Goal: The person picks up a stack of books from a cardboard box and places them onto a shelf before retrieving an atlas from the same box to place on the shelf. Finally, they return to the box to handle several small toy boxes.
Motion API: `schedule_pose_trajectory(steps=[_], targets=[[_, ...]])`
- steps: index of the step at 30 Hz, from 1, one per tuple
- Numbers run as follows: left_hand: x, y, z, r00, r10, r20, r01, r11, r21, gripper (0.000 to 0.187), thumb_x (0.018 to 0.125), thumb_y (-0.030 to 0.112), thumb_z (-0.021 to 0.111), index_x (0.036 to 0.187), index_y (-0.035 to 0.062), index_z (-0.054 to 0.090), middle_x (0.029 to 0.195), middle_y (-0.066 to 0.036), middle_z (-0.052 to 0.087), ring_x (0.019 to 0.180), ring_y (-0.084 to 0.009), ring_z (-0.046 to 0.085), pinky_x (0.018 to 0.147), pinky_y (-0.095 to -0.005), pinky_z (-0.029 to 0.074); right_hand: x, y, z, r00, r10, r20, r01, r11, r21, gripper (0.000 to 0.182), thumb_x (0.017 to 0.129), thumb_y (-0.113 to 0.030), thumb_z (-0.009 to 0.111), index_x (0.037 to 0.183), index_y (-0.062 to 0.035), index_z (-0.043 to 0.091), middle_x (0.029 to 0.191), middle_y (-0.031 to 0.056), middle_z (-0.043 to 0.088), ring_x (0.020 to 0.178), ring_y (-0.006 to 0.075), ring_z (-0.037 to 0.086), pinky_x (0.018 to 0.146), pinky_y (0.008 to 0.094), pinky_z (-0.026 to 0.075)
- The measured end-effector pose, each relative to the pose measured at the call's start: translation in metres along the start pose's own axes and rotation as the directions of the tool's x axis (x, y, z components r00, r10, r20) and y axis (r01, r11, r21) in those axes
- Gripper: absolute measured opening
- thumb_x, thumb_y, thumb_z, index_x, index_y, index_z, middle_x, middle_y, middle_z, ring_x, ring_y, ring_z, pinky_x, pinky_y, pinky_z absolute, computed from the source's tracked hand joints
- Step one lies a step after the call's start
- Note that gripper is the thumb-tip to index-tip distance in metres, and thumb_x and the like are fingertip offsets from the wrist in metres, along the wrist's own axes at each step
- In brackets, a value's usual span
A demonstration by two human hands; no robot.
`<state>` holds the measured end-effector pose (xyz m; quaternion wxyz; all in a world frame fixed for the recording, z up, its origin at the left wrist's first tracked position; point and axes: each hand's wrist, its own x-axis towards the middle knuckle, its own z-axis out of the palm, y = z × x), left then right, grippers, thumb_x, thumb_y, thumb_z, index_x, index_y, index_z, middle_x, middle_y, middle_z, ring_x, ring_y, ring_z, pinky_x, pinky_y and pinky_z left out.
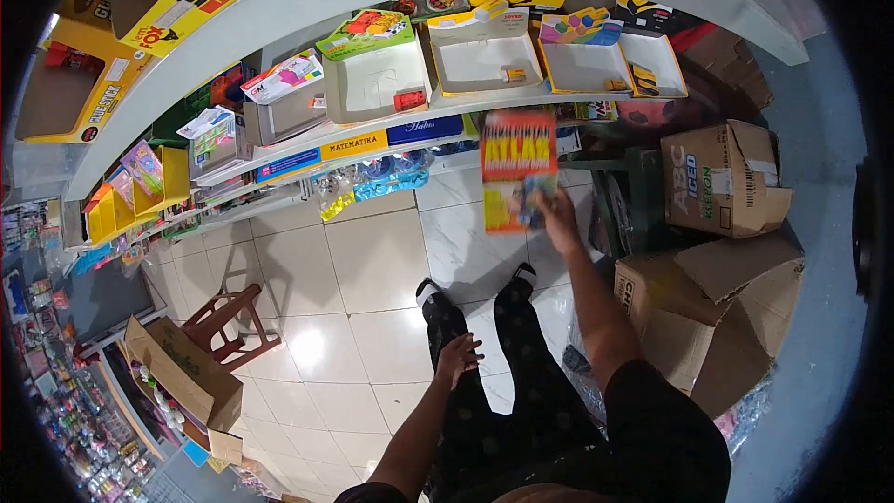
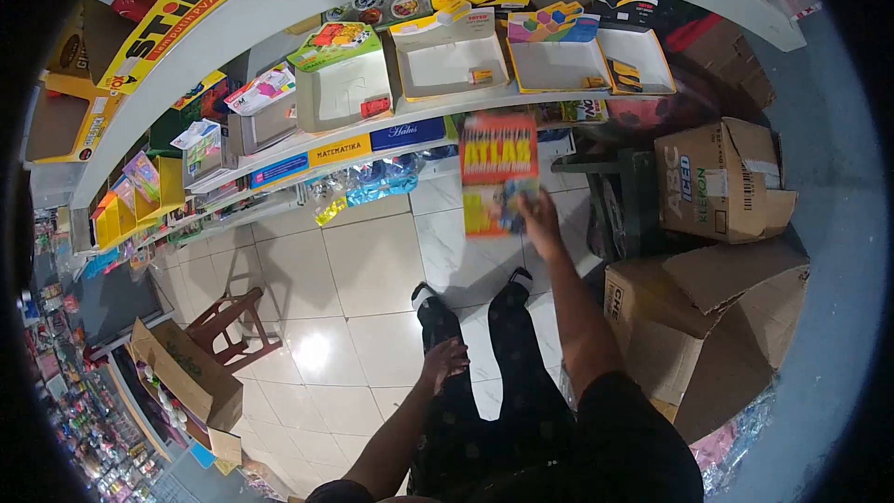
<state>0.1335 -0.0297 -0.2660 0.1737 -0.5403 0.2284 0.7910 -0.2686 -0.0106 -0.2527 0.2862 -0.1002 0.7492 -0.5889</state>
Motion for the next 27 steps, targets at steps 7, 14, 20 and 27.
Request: schedule_pose_trajectory(steps=[7,14,20,27], targets=[[-0.005,-0.067,-0.024,0.996,0.016,-0.086,-0.018,0.999,-0.026,0.044,0.095,0.023,0.058,0.131,0.0002,0.048,0.103,-0.012,0.067,0.076,-0.0192,0.067,0.066,-0.0318,0.055,0.125,-0.071,0.016,0.996,0.069,-0.052,-0.079,0.974,-0.211,0.065,0.086,-0.040,0.068,0.134,-0.0064,0.039,0.114,0.0209,0.057,0.103,0.0360,0.060,0.088,0.0463,0.049],[-0.020,-0.056,-0.022,0.978,0.069,-0.196,-0.082,0.995,-0.058,0.036,0.098,0.018,0.052,0.128,-0.0022,0.049,0.101,-0.014,0.067,0.076,-0.0182,0.067,0.066,-0.0292,0.056,0.140,-0.035,0.026,0.879,-0.471,0.072,0.262,0.352,-0.899,0.075,0.074,-0.031,0.077,0.139,-0.0174,0.043,0.140,0.0247,0.035,0.130,0.0411,0.035,0.105,0.0507,0.035],[-0.010,-0.055,-0.019,0.978,0.100,-0.182,-0.101,0.995,0.001,0.035,0.098,0.018,0.053,0.127,-0.0021,0.050,0.098,-0.013,0.068,0.074,-0.0161,0.065,0.066,-0.0285,0.056,0.113,-0.033,0.061,0.849,-0.440,0.292,0.409,0.199,-0.890,0.069,0.074,-0.029,0.076,0.137,-0.0278,0.049,0.146,0.0175,0.031,0.130,0.0413,0.034,0.103,0.0543,0.035],[-0.007,-0.057,-0.021,0.978,0.122,-0.171,-0.124,0.992,0.000,0.037,0.098,0.017,0.052,0.128,-0.0037,0.049,0.099,-0.014,0.068,0.075,-0.0169,0.066,0.066,-0.0285,0.056,0.139,-0.035,0.067,0.802,-0.478,0.358,0.485,0.173,-0.857,0.058,0.082,-0.020,0.067,0.136,-0.0292,0.051,0.140,0.0166,0.038,0.126,0.0414,0.038,0.101,0.0553,0.036]])
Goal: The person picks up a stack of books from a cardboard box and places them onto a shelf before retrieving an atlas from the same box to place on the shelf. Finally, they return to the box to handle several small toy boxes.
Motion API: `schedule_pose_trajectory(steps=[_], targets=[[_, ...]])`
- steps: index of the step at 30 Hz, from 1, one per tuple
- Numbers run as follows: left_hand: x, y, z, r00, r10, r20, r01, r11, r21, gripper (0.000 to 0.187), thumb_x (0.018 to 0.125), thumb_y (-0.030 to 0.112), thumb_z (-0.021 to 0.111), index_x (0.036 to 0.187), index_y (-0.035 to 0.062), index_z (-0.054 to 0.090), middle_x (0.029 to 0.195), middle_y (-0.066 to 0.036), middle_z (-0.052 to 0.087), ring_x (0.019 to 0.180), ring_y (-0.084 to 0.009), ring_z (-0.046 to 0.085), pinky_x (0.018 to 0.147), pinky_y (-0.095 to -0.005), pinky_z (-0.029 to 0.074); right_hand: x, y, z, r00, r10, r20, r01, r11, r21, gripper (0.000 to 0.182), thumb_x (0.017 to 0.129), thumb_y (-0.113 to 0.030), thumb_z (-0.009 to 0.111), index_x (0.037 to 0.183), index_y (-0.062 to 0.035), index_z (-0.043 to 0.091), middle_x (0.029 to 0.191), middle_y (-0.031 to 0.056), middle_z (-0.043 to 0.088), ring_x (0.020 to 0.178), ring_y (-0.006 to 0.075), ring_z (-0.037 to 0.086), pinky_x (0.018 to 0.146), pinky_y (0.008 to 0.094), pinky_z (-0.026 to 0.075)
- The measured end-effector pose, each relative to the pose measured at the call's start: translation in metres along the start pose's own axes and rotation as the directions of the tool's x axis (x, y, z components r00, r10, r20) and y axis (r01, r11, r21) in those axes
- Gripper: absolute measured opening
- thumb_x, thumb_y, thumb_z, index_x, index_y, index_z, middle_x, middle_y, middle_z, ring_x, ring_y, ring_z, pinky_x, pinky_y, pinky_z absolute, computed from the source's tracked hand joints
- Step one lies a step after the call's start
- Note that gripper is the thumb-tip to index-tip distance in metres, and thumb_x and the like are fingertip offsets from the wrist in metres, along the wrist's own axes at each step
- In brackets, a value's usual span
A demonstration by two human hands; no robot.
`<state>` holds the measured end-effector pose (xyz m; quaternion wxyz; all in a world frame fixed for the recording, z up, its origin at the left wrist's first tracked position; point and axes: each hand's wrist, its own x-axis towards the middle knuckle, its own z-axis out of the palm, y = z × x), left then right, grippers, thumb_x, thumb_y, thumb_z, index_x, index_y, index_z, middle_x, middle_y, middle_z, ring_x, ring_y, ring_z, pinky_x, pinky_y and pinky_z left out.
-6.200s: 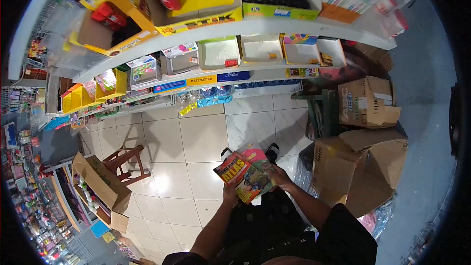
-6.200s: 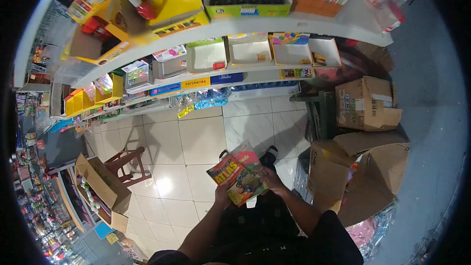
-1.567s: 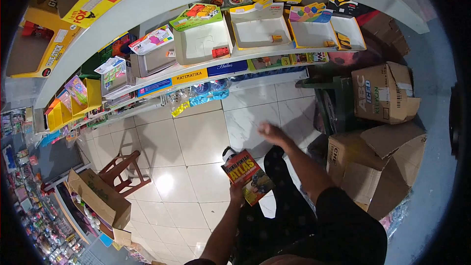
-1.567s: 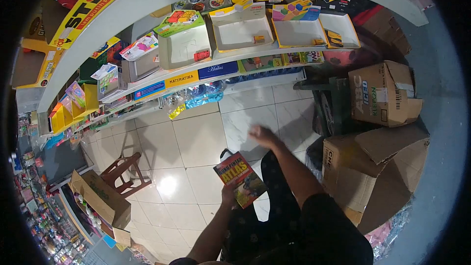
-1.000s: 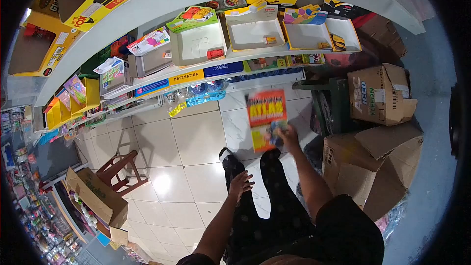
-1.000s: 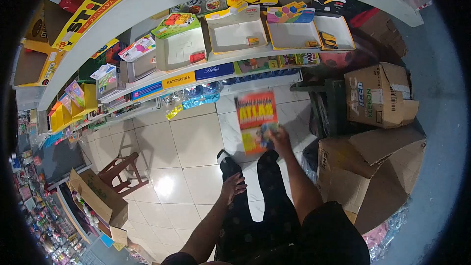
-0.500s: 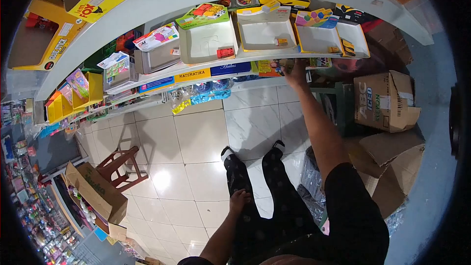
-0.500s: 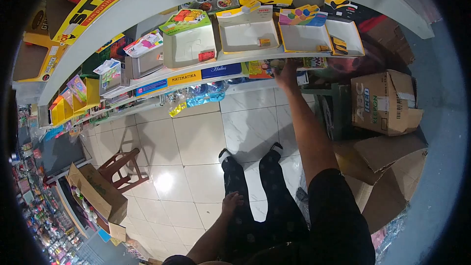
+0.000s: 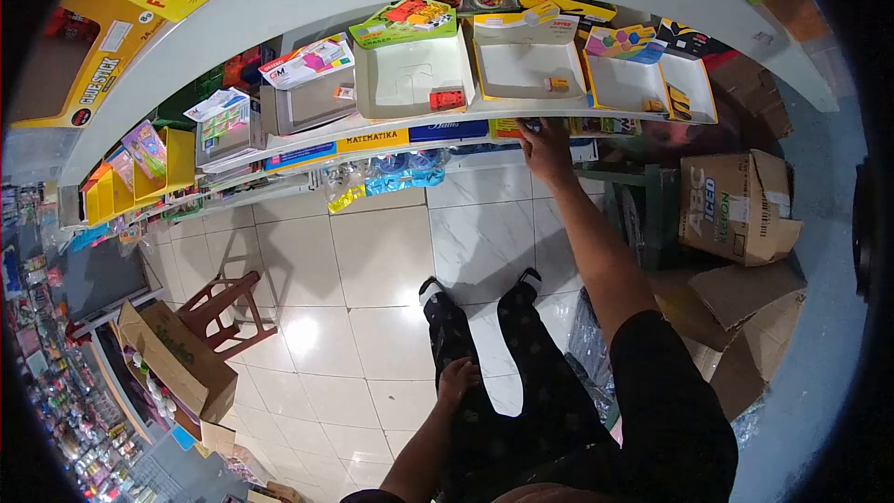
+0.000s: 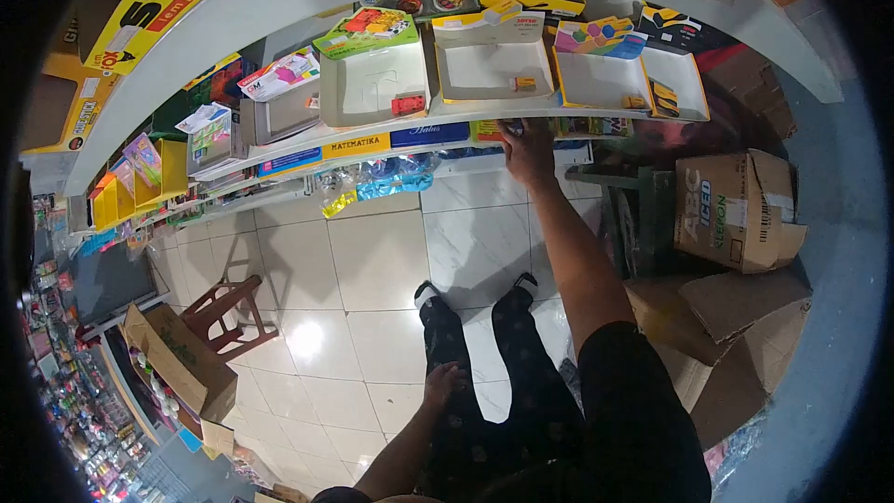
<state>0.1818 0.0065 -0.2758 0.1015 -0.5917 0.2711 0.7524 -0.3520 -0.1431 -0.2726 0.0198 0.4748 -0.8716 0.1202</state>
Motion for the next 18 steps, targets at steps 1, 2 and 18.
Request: schedule_pose_trajectory(steps=[1,2,18], targets=[[-0.001,0.003,0.001,1.000,-0.006,-0.005,0.006,1.000,0.005,0.037,0.098,0.017,0.052,0.128,-0.0039,0.049,0.099,-0.015,0.068,0.075,-0.0171,0.066,0.066,-0.0286,0.056,0.002,0.000,-0.003,1.000,-0.027,0.001,0.027,1.000,0.004,0.057,0.082,-0.018,0.067,0.136,-0.0282,0.051,0.136,0.0175,0.042,0.123,0.0407,0.043,0.101,0.0540,0.037],[-0.002,0.006,0.002,1.000,-0.013,-0.010,0.013,1.000,0.011,0.037,0.098,0.017,0.052,0.128,-0.0040,0.049,0.099,-0.015,0.068,0.075,-0.0174,0.066,0.066,-0.0287,0.056,0.003,0.000,-0.006,0.999,-0.031,0.020,0.031,1.000,0.000,0.058,0.082,-0.018,0.067,0.136,-0.0284,0.051,0.135,0.0176,0.043,0.122,0.0403,0.043,0.100,0.0538,0.037],[-0.006,0.017,0.004,1.000,0.020,-0.011,-0.019,1.000,0.022,0.035,0.096,0.017,0.055,0.124,-0.0044,0.053,0.094,-0.013,0.068,0.072,-0.0153,0.066,0.063,-0.0270,0.055,-0.035,-0.024,-0.021,0.998,0.021,0.053,-0.025,0.996,0.084,0.057,0.080,-0.014,0.064,0.135,-0.0194,0.051,0.140,0.0186,0.040,0.128,0.0389,0.040,0.104,0.0529,0.035]])
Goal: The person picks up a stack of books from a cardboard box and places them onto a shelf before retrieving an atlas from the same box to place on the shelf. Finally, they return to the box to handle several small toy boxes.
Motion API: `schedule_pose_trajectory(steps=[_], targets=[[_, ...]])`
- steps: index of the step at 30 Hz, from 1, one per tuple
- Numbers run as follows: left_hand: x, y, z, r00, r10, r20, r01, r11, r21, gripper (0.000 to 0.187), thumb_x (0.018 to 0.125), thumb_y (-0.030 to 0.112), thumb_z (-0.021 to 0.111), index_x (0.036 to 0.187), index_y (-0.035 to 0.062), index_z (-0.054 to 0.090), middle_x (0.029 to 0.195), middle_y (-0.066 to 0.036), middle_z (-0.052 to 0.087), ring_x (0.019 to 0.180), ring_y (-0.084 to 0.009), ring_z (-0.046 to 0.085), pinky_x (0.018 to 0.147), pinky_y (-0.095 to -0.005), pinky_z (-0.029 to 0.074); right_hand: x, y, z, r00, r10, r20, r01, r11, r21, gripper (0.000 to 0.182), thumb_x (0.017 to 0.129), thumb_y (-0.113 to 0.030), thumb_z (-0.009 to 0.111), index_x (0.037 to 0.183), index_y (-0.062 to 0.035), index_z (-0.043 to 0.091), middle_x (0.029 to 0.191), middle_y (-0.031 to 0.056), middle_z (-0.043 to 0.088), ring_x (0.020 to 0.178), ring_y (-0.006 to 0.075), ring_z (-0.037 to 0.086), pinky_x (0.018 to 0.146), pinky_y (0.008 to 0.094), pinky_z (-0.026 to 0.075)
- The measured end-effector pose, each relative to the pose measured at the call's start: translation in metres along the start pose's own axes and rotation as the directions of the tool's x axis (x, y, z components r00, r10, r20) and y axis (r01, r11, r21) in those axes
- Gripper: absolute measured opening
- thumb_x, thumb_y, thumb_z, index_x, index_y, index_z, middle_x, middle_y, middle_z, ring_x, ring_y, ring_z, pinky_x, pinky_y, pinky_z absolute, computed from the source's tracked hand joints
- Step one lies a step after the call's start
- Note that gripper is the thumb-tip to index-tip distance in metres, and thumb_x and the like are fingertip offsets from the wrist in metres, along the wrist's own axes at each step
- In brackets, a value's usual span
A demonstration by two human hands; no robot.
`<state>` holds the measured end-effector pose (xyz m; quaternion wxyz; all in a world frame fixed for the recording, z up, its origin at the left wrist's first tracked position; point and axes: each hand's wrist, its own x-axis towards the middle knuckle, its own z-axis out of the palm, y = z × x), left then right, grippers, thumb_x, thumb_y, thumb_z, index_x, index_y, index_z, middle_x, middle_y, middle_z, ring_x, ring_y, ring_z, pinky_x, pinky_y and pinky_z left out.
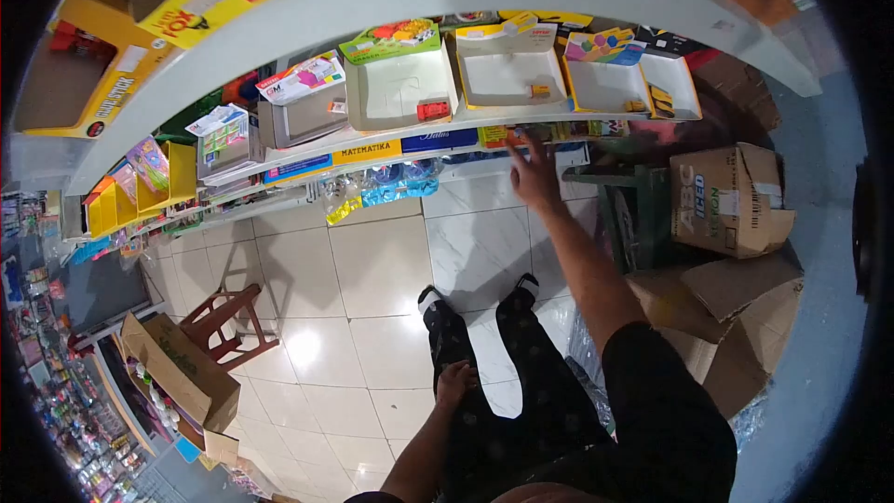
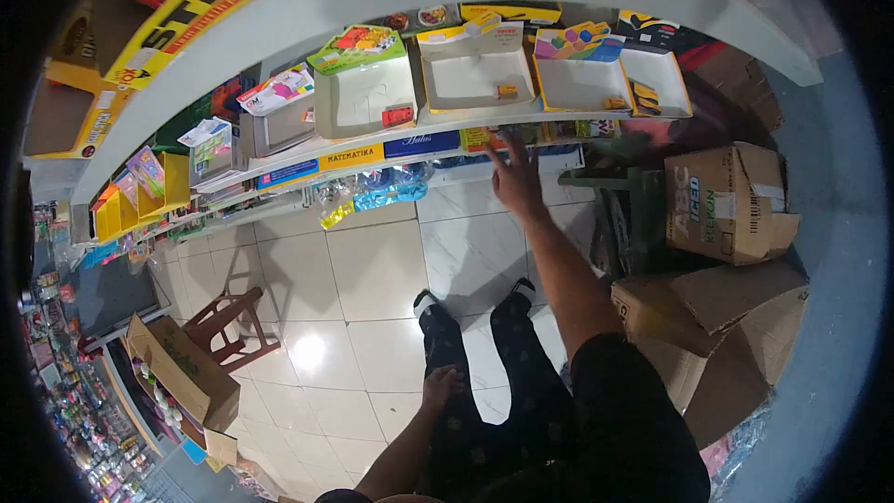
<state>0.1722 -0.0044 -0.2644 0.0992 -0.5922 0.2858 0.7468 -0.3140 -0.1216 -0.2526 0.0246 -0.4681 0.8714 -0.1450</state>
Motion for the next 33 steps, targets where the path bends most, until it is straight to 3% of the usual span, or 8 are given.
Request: schedule_pose_trajectory(steps=[7,11,15,19,20,23,27,33], targets=[[0.009,0.005,-0.009,0.990,0.124,0.072,-0.137,0.963,0.231,0.032,0.094,0.017,0.058,0.118,-0.0045,0.058,0.090,-0.010,0.068,0.070,-0.0157,0.064,0.060,-0.0285,0.053,-0.208,-0.072,0.010,0.851,0.213,0.479,-0.351,0.910,0.219,0.044,0.080,-0.015,0.064,0.122,-0.0095,0.055,0.134,0.0248,0.043,0.126,0.0414,0.042,0.106,0.0466,0.037],[0.001,0.039,-0.016,0.993,-0.025,0.114,-0.010,0.957,0.290,0.033,0.092,0.020,0.060,0.116,-0.0020,0.061,0.090,-0.008,0.068,0.071,-0.0162,0.064,0.061,-0.0292,0.053,-0.334,-0.079,0.031,0.845,-0.023,0.535,-0.237,0.880,0.412,0.029,0.075,-0.018,0.065,0.102,-0.0061,0.067,0.104,0.0190,0.062,0.101,0.0364,0.056,0.092,0.0445,0.045],[-0.030,0.085,-0.033,0.975,0.026,0.222,-0.098,0.942,0.321,0.030,0.091,0.021,0.061,0.113,0.0015,0.061,0.097,-0.010,0.066,0.077,-0.0177,0.063,0.065,-0.0313,0.053,-0.346,-0.105,-0.080,0.755,-0.017,0.656,-0.349,0.835,0.424,0.033,0.075,-0.023,0.066,0.103,-0.0059,0.068,0.100,0.0176,0.066,0.100,0.0334,0.062,0.090,0.0423,0.049],[0.025,0.085,-0.110,0.813,-0.069,0.578,0.131,0.989,-0.067,0.024,0.089,0.014,0.064,0.110,0.0026,0.057,0.101,-0.010,0.063,0.084,-0.0224,0.063,0.066,-0.0333,0.053,-0.343,-0.101,-0.149,0.676,0.009,0.737,-0.426,0.820,0.381,0.037,0.077,-0.027,0.067,0.107,-0.0071,0.066,0.103,0.0170,0.067,0.098,0.0306,0.064,0.089,0.0397,0.050],[-0.003,0.094,-0.110,0.873,0.175,0.456,-0.178,0.983,-0.036,0.019,0.089,0.012,0.063,0.105,0.0029,0.057,0.102,-0.011,0.063,0.084,-0.0245,0.063,0.065,-0.0337,0.054,-0.345,-0.101,-0.167,0.662,0.084,0.745,-0.481,0.810,0.337,0.037,0.077,-0.028,0.067,0.109,-0.0078,0.066,0.103,0.0160,0.068,0.098,0.0301,0.065,0.088,0.0393,0.050],[-0.056,0.149,-0.120,0.950,0.184,0.252,-0.290,0.819,0.494,0.030,0.089,0.018,0.066,0.112,0.0008,0.059,0.094,-0.015,0.067,0.076,-0.0218,0.066,0.063,-0.0325,0.056,-0.337,-0.090,-0.192,0.621,0.262,0.739,-0.598,0.768,0.230,0.036,0.079,-0.029,0.067,0.109,-0.0097,0.066,0.105,0.0146,0.068,0.098,0.0302,0.065,0.089,0.0394,0.051],[-0.066,0.181,-0.167,0.872,0.383,0.306,-0.480,0.540,0.691,0.035,0.087,0.024,0.067,0.114,0.0014,0.060,0.091,-0.011,0.070,0.065,-0.0205,0.067,0.059,-0.0298,0.054,-0.331,-0.094,-0.234,0.727,0.280,0.626,-0.475,0.864,0.165,0.034,0.082,-0.029,0.069,0.110,-0.0108,0.065,0.098,0.0104,0.069,0.092,0.0251,0.066,0.083,0.0386,0.052],[-0.114,0.211,-0.201,0.928,0.368,0.062,-0.344,0.780,0.524,0.034,0.091,0.027,0.063,0.117,0.0048,0.059,0.092,-0.009,0.070,0.063,-0.0185,0.067,0.051,-0.0304,0.051,-0.293,-0.127,-0.264,0.798,0.147,0.584,-0.358,0.896,0.264,0.030,0.083,-0.027,0.066,0.107,-0.0095,0.065,0.092,0.0099,0.070,0.087,0.0246,0.066,0.081,0.0378,0.052]])
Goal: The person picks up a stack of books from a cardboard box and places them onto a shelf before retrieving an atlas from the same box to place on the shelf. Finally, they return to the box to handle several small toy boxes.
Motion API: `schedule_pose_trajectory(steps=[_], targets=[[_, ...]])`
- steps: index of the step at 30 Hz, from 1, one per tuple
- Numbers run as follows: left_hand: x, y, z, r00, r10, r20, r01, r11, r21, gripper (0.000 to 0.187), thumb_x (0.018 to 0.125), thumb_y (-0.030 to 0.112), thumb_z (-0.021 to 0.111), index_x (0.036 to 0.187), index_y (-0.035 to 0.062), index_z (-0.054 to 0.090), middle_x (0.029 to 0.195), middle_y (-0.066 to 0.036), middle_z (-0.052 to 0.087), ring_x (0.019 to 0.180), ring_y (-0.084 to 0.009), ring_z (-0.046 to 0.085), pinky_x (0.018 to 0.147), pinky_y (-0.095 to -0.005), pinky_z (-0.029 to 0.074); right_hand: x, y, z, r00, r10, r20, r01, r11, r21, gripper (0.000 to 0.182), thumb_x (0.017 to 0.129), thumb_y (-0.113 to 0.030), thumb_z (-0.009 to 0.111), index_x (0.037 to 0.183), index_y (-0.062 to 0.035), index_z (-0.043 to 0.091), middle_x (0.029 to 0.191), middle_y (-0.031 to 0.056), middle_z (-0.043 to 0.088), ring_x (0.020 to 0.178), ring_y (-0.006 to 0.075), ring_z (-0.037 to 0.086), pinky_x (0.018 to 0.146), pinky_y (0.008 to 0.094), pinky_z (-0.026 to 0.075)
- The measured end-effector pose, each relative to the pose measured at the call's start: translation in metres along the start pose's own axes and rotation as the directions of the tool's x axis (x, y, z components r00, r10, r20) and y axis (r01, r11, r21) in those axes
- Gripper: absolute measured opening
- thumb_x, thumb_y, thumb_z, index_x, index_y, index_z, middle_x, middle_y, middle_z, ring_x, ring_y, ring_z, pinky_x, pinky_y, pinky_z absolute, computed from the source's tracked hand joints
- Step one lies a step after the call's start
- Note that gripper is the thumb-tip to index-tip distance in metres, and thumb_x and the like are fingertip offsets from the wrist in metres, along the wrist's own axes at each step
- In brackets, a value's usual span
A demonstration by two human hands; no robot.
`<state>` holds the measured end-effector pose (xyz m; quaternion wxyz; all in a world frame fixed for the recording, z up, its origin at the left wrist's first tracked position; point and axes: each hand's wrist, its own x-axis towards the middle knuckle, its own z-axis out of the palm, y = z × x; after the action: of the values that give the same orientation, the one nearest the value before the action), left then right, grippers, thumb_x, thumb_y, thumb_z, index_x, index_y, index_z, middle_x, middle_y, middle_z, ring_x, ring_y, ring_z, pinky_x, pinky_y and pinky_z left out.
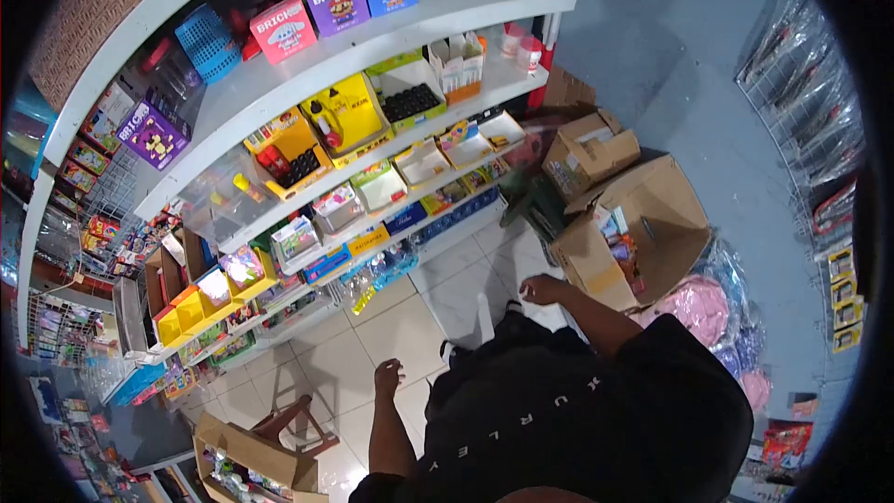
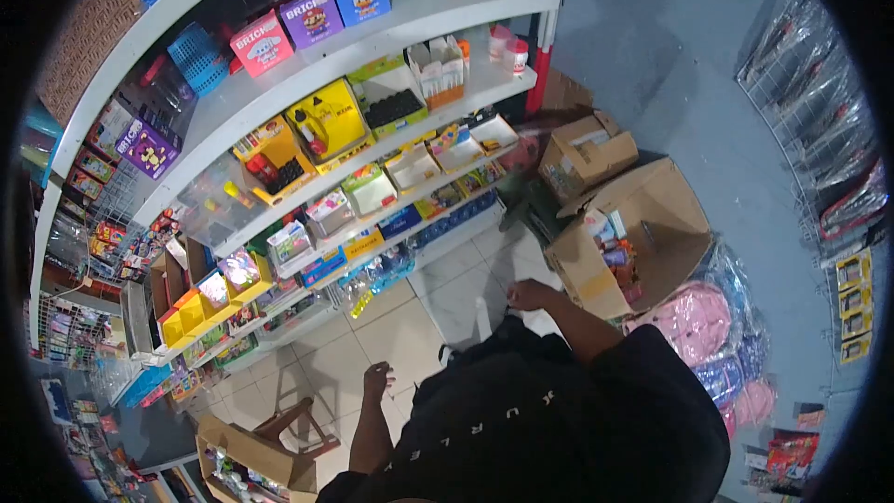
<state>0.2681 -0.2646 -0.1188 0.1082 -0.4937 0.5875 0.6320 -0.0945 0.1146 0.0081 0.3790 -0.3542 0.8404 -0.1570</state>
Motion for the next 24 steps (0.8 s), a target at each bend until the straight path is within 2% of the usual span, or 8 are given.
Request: schedule_pose_trajectory(steps=[4,9,13,15,16,18,19,24], targets=[[-0.030,-0.016,-0.008,0.997,-0.072,0.030,0.071,0.996,0.051,0.034,0.092,0.028,0.061,0.117,0.0053,0.059,0.095,-0.009,0.070,0.064,-0.0185,0.068,0.051,-0.0290,0.050,0.024,-0.037,0.000,0.987,-0.016,-0.161,0.036,0.992,0.122,0.026,0.082,-0.022,0.065,0.104,-0.0078,0.066,0.091,0.0102,0.069,0.086,0.0238,0.066,0.079,0.0345,0.052],[-0.046,-0.064,-0.009,0.959,-0.224,0.172,0.200,0.969,0.145,0.032,0.093,0.031,0.057,0.116,0.0110,0.063,0.098,-0.004,0.070,0.065,-0.0179,0.067,0.055,-0.0320,0.049,0.050,-0.084,-0.010,0.994,-0.062,-0.093,0.076,0.983,0.166,0.029,0.081,-0.023,0.066,0.104,-0.0057,0.065,0.094,0.0106,0.069,0.087,0.0229,0.067,0.079,0.0343,0.052],[-0.059,-0.077,-0.008,0.975,-0.163,0.153,0.114,0.952,0.285,0.031,0.094,0.031,0.054,0.117,0.0114,0.062,0.100,-0.005,0.070,0.067,-0.0178,0.067,0.056,-0.0321,0.050,0.090,-0.088,-0.009,0.983,-0.150,-0.104,0.163,0.977,0.135,0.029,0.080,-0.023,0.067,0.104,-0.0058,0.065,0.096,0.0107,0.069,0.090,0.0236,0.066,0.080,0.0345,0.052],[-0.062,-0.091,-0.008,0.986,-0.108,0.128,0.077,0.972,0.223,0.034,0.094,0.033,0.054,0.118,0.0102,0.061,0.101,-0.006,0.070,0.068,-0.0181,0.068,0.056,-0.0313,0.051,0.109,-0.086,-0.010,0.979,-0.178,-0.100,0.191,0.972,0.141,0.030,0.079,-0.021,0.068,0.105,-0.0057,0.065,0.100,0.0130,0.068,0.096,0.0273,0.064,0.086,0.0367,0.050],[-0.071,-0.081,-0.006,0.973,-0.216,0.075,0.210,0.974,0.085,0.035,0.094,0.033,0.054,0.119,0.0094,0.061,0.102,-0.007,0.070,0.069,-0.0182,0.068,0.056,-0.0309,0.051,0.121,-0.084,-0.015,0.969,-0.218,-0.115,0.227,0.971,0.079,0.030,0.079,-0.021,0.068,0.105,-0.0057,0.064,0.101,0.0142,0.066,0.099,0.0289,0.063,0.088,0.0376,0.049],[-0.082,-0.066,-0.002,0.962,-0.267,0.060,0.265,0.964,0.037,0.037,0.094,0.033,0.055,0.120,0.0078,0.060,0.102,-0.007,0.070,0.070,-0.0180,0.069,0.055,-0.0310,0.051,0.144,-0.081,-0.026,0.942,-0.304,-0.139,0.302,0.953,-0.037,0.032,0.078,-0.019,0.068,0.107,-0.0056,0.064,0.104,0.0167,0.064,0.104,0.0322,0.059,0.092,0.0394,0.047],[-0.082,-0.067,0.000,0.960,-0.276,0.056,0.275,0.961,0.014,0.037,0.094,0.034,0.056,0.121,0.0076,0.060,0.102,-0.007,0.070,0.070,-0.0180,0.069,0.055,-0.0309,0.051,0.155,-0.080,-0.033,0.957,-0.256,-0.135,0.255,0.967,-0.022,0.035,0.077,-0.018,0.068,0.109,-0.0059,0.063,0.109,0.0194,0.059,0.111,0.0352,0.054,0.095,0.0414,0.044],[-0.103,-0.038,0.016,0.960,-0.278,-0.032,0.277,0.960,-0.030,0.039,0.094,0.033,0.057,0.122,0.0069,0.058,0.101,-0.007,0.070,0.071,-0.0171,0.069,0.054,-0.0278,0.050,0.213,-0.084,-0.079,0.965,-0.101,-0.244,0.077,0.991,-0.107,0.044,0.076,-0.017,0.066,0.117,-0.0043,0.058,0.121,0.0197,0.051,0.117,0.0339,0.050,0.098,0.0416,0.044]])
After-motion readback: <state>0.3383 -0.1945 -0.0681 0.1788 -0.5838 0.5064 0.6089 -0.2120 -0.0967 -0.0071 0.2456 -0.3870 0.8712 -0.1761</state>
